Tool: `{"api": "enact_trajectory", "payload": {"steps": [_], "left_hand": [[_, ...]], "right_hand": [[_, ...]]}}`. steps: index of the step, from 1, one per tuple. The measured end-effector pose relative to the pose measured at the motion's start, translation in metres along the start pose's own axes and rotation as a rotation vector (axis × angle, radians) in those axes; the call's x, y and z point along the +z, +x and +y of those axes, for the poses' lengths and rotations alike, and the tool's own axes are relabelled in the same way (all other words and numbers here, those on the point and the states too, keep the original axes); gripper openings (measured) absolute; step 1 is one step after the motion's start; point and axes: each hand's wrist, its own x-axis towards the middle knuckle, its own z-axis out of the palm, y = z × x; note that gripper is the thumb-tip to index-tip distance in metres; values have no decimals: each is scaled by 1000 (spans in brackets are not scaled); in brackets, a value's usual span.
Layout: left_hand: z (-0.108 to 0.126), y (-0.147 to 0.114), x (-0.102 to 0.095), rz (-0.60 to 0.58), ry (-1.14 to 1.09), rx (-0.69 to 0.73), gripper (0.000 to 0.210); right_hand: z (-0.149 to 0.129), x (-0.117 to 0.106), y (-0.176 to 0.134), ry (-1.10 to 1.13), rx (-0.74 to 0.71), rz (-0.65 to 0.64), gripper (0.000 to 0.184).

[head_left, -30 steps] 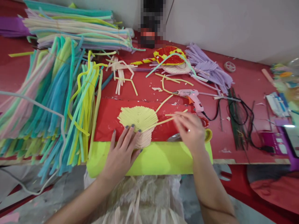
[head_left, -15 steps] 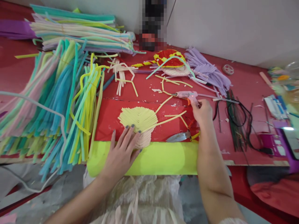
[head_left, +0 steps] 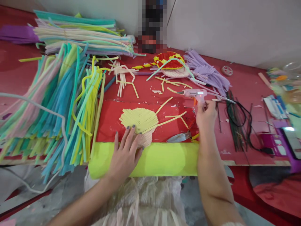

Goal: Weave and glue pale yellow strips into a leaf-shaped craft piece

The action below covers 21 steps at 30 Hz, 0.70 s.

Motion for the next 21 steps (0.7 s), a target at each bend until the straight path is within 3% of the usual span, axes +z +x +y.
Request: {"api": "enact_trajectory", "payload": {"steps": [8, 15, 21], "left_hand": [[-1, -1, 2, 25, -1, 15, 42], [-2, -1, 3, 23, 2, 28, 44], [-1, -1, 2, 30, 1, 24, 44]], "right_hand": [[-8, 6, -3, -61, 39, -20, 52], [-3, 11, -1, -73, -5, 63, 32], [-2, 12, -1, -111, -22, 8, 25]]}}
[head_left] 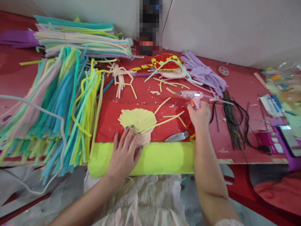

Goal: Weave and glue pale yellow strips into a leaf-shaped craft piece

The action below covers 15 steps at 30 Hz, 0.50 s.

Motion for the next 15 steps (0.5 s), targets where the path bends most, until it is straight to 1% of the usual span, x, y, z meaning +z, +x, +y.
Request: {"api": "enact_trajectory", "payload": {"steps": [2, 3, 5, 7, 9, 11, 13, 15], "left_hand": [[0, 0, 0, 10, 1, 0, 44], [0, 0, 1, 15, 3, 1, 43], [0, 0, 1, 18, 8, 2, 43], [0, -1, 1, 20, 14, 3, 43], [0, -1, 1, 24, 18, 3, 43], [0, -1, 1, 31, 20, 0, 43], [0, -1, 1, 32, 21, -2, 43], [1, -1, 0, 33, 24, -1, 43]], "right_hand": [[0, 1, 0, -26, -34, -50, 24], [-1, 1, 1, -38, -23, -76, 25], [-1, 2, 2, -45, 45, -109, 34], [-1, 3, 3, -23, 110, -108, 45], [0, 3, 4, 23, 111, -83, 55], [-1, 2, 5, 69, 55, -39, 60], [-4, -1, 4, 75, -10, 28, 59], [-8, -6, 3, 21, -43, 119, 53]]}}
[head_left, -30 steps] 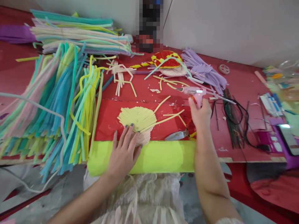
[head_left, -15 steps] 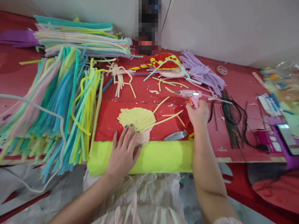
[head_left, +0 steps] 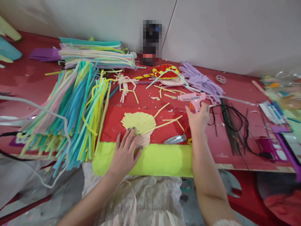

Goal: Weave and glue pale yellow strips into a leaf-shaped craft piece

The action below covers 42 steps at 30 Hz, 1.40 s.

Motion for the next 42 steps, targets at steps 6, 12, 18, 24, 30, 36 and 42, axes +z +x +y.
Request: {"api": "enact_trajectory", "payload": {"steps": [6, 12, 18, 24, 30, 36, 42], "left_hand": [[1, 0, -1, -15, 5, -5, 43], [0, 0, 0, -11, 17, 7, 44], [-2, -1, 1, -1, 18, 24, 44], [-3, 0, 5, 17, 28, 33, 44], [-5, -4, -2, 32, -26, 26, 49], [-6, 44, -47, 256, -81, 36, 35], [5, 161, -45, 92, -40, 136, 33]], "right_hand": [[-11, -19, -5, -131, -82, 87, 37], [-14, -15, -6, -74, -157, -51, 41], [-4, -9, -7, 105, -93, -138, 48], [1, -16, -5, 73, -45, -108, 34], [-7, -21, -7, 74, -78, -147, 35], [-17, -20, -11, 67, -108, -157, 42], [-21, -21, -10, 107, -92, -196, 34]]}}
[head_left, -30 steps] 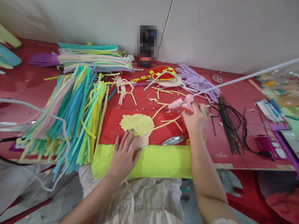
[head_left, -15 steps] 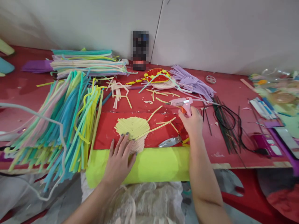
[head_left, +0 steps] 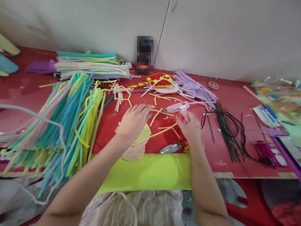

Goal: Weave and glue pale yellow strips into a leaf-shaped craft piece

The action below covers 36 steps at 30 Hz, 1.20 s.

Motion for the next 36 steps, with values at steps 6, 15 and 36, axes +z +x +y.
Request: {"api": "enact_trajectory", "payload": {"steps": [6, 15, 36], "left_hand": [[-9, 33, 14, -200, 47, -5, 25], [-8, -85, 7, 72, -238, -9, 20], [-12, -145, 15, -117, -103, -4, 27]], "right_hand": [[4, 1, 1, 66, 29, 71, 44], [-3, -9, -3, 145, 26, 171, 46], [-12, 10, -3, 190, 82, 123, 43]]}}
